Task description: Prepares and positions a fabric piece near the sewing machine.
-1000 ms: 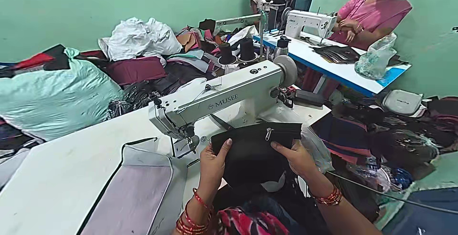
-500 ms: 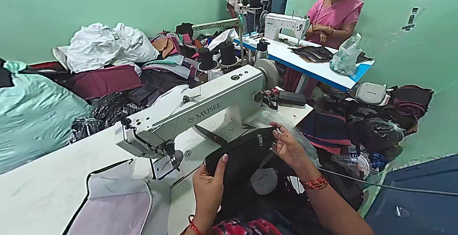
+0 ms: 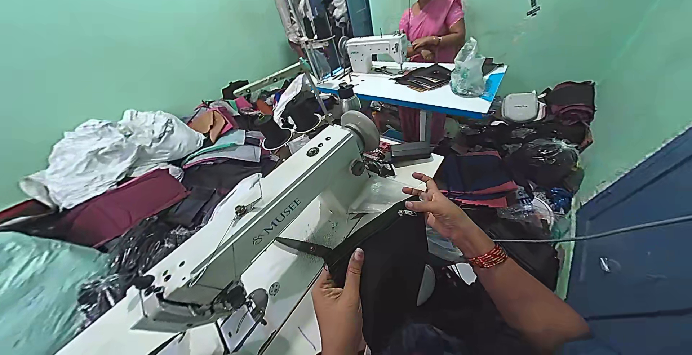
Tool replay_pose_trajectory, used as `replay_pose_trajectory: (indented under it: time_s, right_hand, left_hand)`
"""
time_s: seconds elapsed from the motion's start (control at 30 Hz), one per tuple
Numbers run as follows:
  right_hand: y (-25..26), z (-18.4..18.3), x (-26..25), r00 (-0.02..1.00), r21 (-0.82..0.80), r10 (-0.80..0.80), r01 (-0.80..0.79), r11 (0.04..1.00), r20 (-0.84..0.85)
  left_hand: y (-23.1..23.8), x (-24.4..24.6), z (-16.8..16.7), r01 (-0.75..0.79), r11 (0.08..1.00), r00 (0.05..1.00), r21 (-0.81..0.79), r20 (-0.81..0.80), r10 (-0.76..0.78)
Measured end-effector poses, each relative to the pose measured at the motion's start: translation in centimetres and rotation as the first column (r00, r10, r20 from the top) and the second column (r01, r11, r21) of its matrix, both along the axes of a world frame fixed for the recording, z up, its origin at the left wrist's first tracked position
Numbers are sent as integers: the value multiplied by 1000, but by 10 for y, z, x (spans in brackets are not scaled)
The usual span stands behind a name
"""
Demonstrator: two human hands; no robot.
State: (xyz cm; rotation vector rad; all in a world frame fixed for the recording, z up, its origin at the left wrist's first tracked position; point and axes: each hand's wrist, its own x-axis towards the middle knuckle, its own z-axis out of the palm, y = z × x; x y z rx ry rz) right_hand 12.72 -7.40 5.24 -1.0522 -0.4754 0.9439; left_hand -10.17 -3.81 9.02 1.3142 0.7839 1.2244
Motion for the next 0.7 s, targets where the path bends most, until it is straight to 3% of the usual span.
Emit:
replay_pose_trajectory:
  time_s: [0.23,0.37,0.63,0.7]
  right_hand:
    - [-4,4,3,994,27,-64,66,997,-85]
    - [-5,2,4,990,35,-58,63,997,-129]
    - [-13,-7,14,997,32,-81,81,996,5]
    - [-16,-9,18,992,16,-59,58,998,110]
  left_hand:
    - [-7,11,5,-16,991,1000,-134,22,19]
    - [-9,12,1,-14,993,1000,-117,22,17]
    - [-13,10,1,76,981,995,180,-82,-62]
    - [-11,9,0,100,958,991,269,-111,-72]
